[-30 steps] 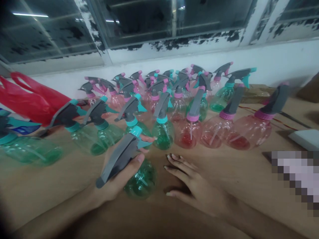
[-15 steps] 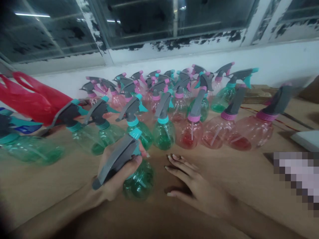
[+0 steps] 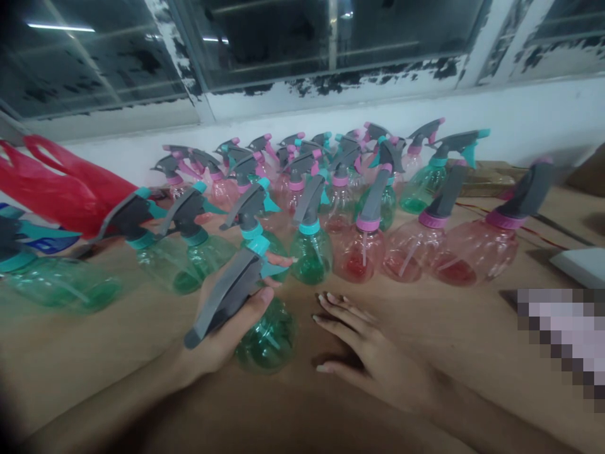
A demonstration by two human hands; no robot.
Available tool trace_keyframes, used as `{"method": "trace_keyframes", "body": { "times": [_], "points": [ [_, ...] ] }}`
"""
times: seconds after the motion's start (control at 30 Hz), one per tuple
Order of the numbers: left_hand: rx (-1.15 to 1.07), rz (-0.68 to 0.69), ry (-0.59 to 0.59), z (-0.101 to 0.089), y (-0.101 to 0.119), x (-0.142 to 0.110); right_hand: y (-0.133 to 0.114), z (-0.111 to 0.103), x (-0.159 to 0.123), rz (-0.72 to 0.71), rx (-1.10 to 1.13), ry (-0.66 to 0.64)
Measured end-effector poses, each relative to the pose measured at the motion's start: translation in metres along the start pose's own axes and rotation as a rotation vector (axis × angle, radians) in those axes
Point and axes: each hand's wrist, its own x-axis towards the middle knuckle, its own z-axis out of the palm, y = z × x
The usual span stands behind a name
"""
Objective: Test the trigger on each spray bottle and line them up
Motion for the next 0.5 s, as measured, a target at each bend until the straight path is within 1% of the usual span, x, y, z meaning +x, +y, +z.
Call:
{"method": "trace_keyframes", "body": {
  "times": [0.5],
  "points": [
    [0.009, -0.036, 0.0, 0.0003, 0.0013, 0.0011, -0.0004, -0.0002, 0.0005, 0.009, -0.009, -0.015]
  ]
}}
